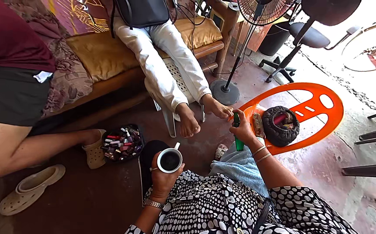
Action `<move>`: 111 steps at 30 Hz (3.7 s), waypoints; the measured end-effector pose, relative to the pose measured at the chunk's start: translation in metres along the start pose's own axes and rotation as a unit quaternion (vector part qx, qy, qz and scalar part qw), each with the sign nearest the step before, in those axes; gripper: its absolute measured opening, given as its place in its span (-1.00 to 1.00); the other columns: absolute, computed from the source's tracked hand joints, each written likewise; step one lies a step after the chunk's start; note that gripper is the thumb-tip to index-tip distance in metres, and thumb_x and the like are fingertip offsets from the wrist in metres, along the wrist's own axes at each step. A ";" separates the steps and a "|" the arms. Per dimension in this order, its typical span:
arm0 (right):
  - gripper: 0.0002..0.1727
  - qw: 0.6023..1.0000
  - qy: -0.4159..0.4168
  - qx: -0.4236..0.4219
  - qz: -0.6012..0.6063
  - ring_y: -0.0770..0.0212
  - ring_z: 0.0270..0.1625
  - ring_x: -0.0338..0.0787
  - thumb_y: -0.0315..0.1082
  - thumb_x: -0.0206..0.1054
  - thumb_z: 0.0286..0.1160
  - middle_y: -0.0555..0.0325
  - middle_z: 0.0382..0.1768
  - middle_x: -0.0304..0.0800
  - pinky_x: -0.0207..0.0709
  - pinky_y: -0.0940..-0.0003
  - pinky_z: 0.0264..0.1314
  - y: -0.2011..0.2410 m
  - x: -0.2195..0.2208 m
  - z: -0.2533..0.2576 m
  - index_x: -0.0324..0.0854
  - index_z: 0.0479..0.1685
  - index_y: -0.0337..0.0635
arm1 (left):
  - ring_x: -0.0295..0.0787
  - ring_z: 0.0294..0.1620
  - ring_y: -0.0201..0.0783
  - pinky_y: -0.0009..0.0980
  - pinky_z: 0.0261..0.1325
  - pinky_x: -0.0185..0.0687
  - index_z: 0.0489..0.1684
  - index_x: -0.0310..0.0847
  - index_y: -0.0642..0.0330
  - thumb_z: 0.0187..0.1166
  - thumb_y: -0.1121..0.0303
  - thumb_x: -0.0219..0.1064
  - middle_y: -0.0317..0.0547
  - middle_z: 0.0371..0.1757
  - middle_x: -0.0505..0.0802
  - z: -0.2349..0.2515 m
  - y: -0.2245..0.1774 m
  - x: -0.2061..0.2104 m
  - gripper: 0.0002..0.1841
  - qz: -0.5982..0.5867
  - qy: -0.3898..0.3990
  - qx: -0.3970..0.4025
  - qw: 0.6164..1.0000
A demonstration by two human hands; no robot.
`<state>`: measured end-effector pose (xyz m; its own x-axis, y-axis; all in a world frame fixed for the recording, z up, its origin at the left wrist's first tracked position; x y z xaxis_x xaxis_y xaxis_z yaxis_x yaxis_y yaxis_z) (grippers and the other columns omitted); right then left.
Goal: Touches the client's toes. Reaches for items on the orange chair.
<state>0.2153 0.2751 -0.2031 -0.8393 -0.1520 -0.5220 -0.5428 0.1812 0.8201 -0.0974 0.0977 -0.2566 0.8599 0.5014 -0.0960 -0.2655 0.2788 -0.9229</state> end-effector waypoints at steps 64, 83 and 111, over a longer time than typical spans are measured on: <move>-0.02 0.996 -0.031 -0.028 -0.074 -0.24 -0.14 0.78 -0.55 0.47 0.27 -0.32 -0.07 0.75 0.63 -0.26 -0.06 0.004 0.018 -0.023 0.10 0.81 0.00 | 0.62 0.44 -0.38 -0.52 0.60 0.42 0.42 0.18 0.81 -0.14 0.22 0.81 0.33 0.35 0.68 0.000 -0.002 -0.003 0.14 0.002 -0.005 0.013 1.000; -0.07 0.971 0.115 -0.102 -0.185 -0.31 -0.05 0.80 -0.58 0.48 0.25 -0.37 -0.01 0.76 0.62 -0.28 0.02 0.074 0.106 -0.055 0.18 0.76 -0.08 | 0.67 0.40 -0.30 -0.45 0.59 0.45 0.40 0.27 0.75 -0.12 0.17 0.82 0.33 0.30 0.71 -0.004 0.000 -0.017 0.09 -0.003 -0.024 0.008 1.000; -0.05 0.998 -0.033 0.020 -0.048 -0.30 -0.05 0.77 -0.58 0.44 0.28 -0.40 0.05 0.72 0.60 -0.29 -0.01 -0.022 -0.002 0.045 0.13 0.79 0.05 | 0.62 0.44 -0.38 -0.55 0.58 0.41 0.46 0.14 0.80 -0.16 0.24 0.80 0.35 0.35 0.67 -0.002 0.000 -0.006 0.16 0.013 -0.012 -0.002 1.000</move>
<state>0.2276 0.3148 -0.2311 -0.7823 -0.1059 -0.6138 -0.6211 0.2071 0.7559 -0.1022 0.0930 -0.2569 0.8416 0.5285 -0.1113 -0.2860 0.2612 -0.9220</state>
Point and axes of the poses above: each hand's wrist, its own z-axis towards the middle knuckle, its own x-axis out of the palm, y = z × x, the point moved 8 cm from there along z, towards the middle knuckle
